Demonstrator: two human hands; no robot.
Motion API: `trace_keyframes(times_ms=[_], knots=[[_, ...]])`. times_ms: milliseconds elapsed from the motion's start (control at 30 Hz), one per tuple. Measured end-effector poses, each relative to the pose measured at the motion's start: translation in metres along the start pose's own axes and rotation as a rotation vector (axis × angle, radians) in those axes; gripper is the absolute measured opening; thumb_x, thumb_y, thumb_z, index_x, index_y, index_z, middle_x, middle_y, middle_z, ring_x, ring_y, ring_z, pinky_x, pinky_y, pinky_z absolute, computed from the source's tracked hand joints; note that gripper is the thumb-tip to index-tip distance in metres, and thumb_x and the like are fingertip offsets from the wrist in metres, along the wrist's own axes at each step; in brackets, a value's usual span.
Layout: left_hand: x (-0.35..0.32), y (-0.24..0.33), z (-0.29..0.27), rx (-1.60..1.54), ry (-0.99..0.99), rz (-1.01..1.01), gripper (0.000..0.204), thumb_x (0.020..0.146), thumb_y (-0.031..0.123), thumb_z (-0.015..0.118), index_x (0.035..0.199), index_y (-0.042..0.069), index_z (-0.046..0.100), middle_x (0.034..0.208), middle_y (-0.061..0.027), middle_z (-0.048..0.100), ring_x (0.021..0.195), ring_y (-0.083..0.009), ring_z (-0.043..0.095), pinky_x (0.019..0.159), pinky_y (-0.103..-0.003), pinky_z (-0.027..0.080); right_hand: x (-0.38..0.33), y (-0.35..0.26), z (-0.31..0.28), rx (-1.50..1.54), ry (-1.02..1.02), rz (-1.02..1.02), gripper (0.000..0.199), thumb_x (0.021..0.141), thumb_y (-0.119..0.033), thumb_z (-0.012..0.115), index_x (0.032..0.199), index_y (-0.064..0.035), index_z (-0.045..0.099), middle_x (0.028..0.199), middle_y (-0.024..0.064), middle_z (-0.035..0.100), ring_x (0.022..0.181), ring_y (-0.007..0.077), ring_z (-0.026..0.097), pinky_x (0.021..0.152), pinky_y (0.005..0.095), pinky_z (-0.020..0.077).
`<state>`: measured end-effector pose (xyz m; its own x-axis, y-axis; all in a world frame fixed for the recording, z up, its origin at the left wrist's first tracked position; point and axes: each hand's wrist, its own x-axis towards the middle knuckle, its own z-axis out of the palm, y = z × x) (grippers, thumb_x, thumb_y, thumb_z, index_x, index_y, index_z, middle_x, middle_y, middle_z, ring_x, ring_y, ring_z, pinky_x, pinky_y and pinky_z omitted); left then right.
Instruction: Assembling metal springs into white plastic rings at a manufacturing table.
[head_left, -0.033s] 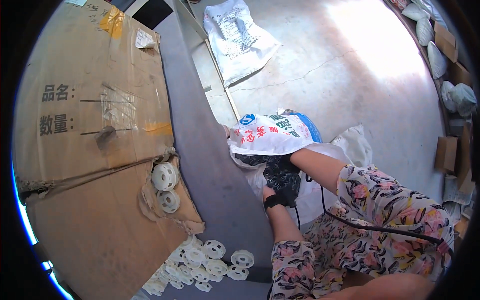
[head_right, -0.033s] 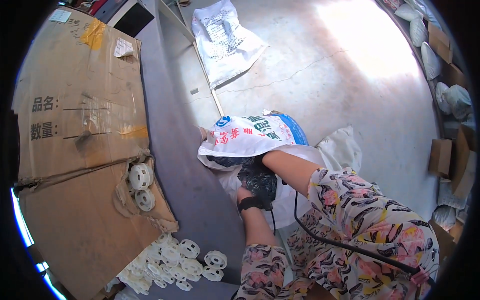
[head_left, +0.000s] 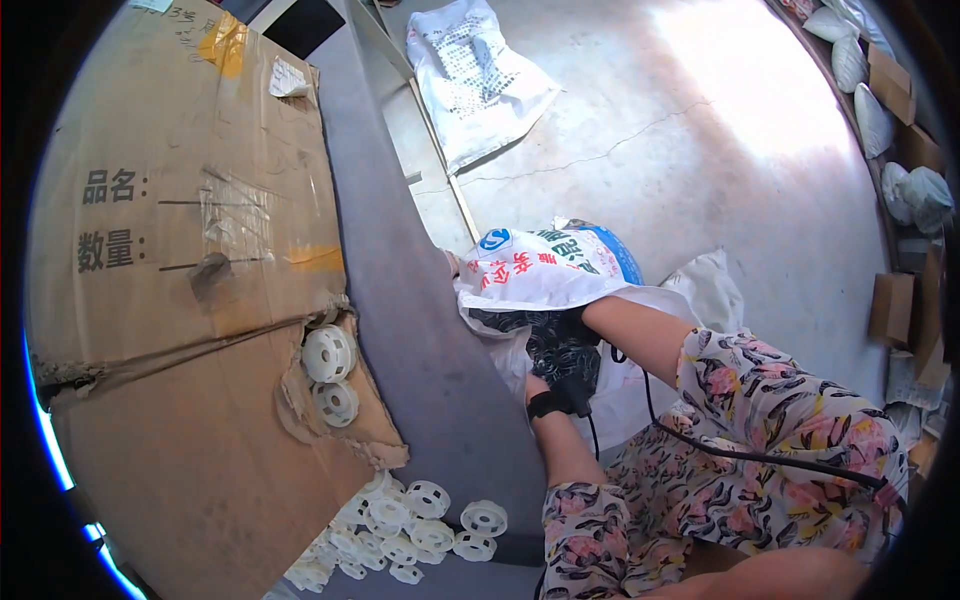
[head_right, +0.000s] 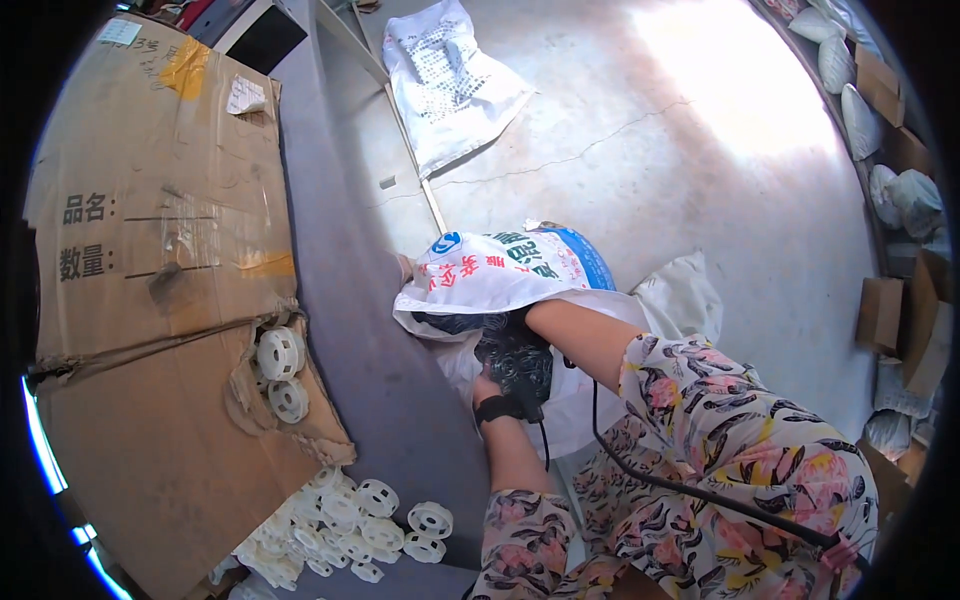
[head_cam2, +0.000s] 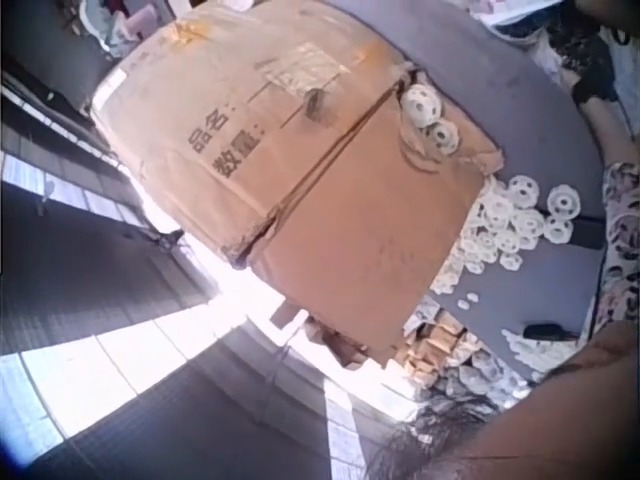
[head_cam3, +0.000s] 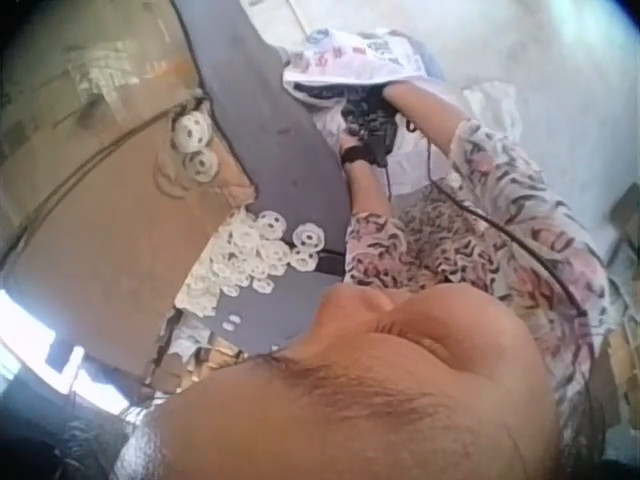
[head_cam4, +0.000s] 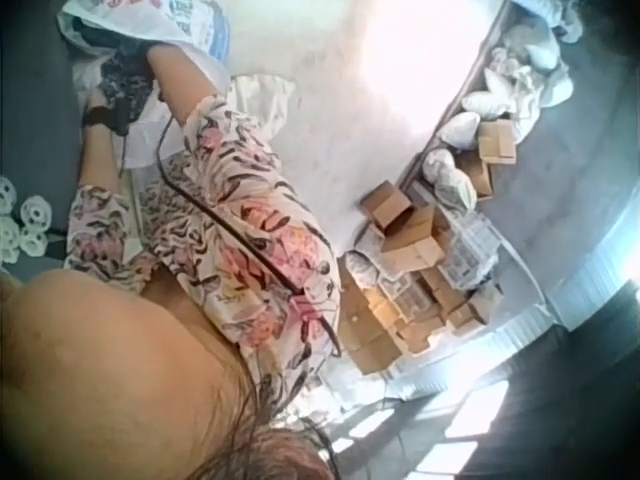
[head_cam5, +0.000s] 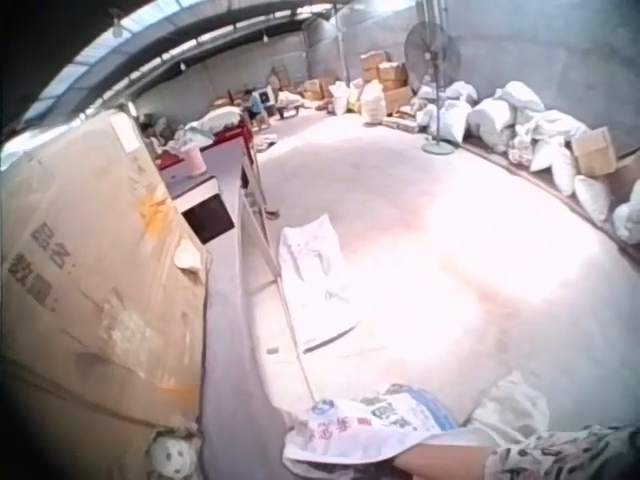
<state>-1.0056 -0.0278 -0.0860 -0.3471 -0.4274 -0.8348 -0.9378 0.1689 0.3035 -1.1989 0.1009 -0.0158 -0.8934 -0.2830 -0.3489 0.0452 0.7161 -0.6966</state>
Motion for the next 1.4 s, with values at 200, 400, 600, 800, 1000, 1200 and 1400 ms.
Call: trace_keyframes(times_ms=[200, 400, 600, 800, 1000, 1200, 1400], knots=[[-0.005, 0.004, -0.020, 0.029, -0.040, 0.125, 0.051, 0.090, 0.041, 0.042, 0.087, -0.006, 0.062, 0.082, -0.0212, 0.063, 0.073, -0.0338, 0.060, 0.068, -0.040, 0.044, -0.004, -0.024, 0.011, 0.093, -0.057, -0.007, 0.037, 0.079, -0.033, 0.055, 0.104, -0.0055, 0.058, 0.104, 0.0174, 0.059, 0.098, 0.0302, 0.055, 0.088, 0.0366, 0.0410], [-0.013, 0.026, -0.013, 0.274, 0.126, 0.096, 0.054, 0.086, 0.044, 0.048, 0.088, -0.008, 0.061, 0.090, -0.0222, 0.063, 0.083, -0.0346, 0.060, 0.074, -0.040, 0.044, -0.009, -0.028, 0.004, 0.155, -0.062, 0.002, 0.039, 0.078, -0.033, 0.056, 0.105, -0.0052, 0.058, 0.105, 0.0173, 0.059, 0.099, 0.0299, 0.054, 0.088, 0.0362, 0.0407], [0.032, -0.051, -0.012, -0.181, 0.311, 0.400, 0.045, 0.084, 0.036, 0.054, 0.100, -0.006, 0.057, 0.099, -0.0194, 0.061, 0.087, -0.0306, 0.059, 0.077, -0.039, 0.044, -0.021, -0.075, 0.012, 0.262, -0.120, -0.035, 0.040, 0.078, -0.033, 0.057, 0.106, -0.0050, 0.058, 0.105, 0.0173, 0.058, 0.099, 0.0297, 0.054, 0.089, 0.0358, 0.0404], [0.007, -0.014, 0.002, -0.469, 0.299, 0.255, 0.045, 0.082, 0.033, 0.057, 0.104, -0.006, 0.054, 0.101, -0.0180, 0.059, 0.089, -0.0292, 0.057, 0.078, -0.037, 0.044, -0.034, -0.054, 0.014, 0.305, -0.129, -0.009, 0.041, 0.077, -0.033, 0.058, 0.107, -0.0047, 0.057, 0.106, 0.0173, 0.058, 0.100, 0.0295, 0.054, 0.089, 0.0354, 0.0402], [-0.030, 0.048, -0.011, -0.772, 0.319, 0.107, 0.046, 0.079, 0.029, 0.060, 0.109, -0.005, 0.050, 0.103, -0.0167, 0.057, 0.092, -0.0277, 0.056, 0.079, -0.036, 0.044, -0.050, -0.087, 0.001, 0.354, -0.153, -0.030, 0.042, 0.076, -0.033, 0.059, 0.107, -0.0044, 0.057, 0.107, 0.0172, 0.058, 0.101, 0.0293, 0.054, 0.090, 0.0350, 0.0399], [-0.075, 0.078, -0.021, -1.036, 0.321, -0.055, 0.050, 0.077, 0.026, 0.063, 0.113, -0.005, 0.046, 0.105, -0.0153, 0.055, 0.094, -0.0263, 0.054, 0.081, -0.035, 0.044, -0.084, -0.025, 0.037, 0.457, -0.047, 0.161, 0.062, 0.074, -0.041, 0.063, 0.116, 0.0016, 0.050, 0.117, 0.0190, 0.053, 0.108, 0.0277, 0.050, 0.093, 0.0311, 0.0373], [-0.054, 0.051, -0.015, -0.877, 0.609, 0.155, 0.049, 0.075, 0.026, 0.062, 0.110, -0.004, 0.047, 0.108, -0.0159, 0.052, 0.096, -0.0251, 0.053, 0.081, -0.035, 0.044, -0.076, -0.027, 0.052, 0.771, -0.386, 0.361, 0.063, 0.074, -0.042, 0.064, 0.116, 0.0023, 0.049, 0.109, 0.0173, 0.056, 0.100, 0.0245, 0.054, 0.086, 0.0318, 0.0417]])
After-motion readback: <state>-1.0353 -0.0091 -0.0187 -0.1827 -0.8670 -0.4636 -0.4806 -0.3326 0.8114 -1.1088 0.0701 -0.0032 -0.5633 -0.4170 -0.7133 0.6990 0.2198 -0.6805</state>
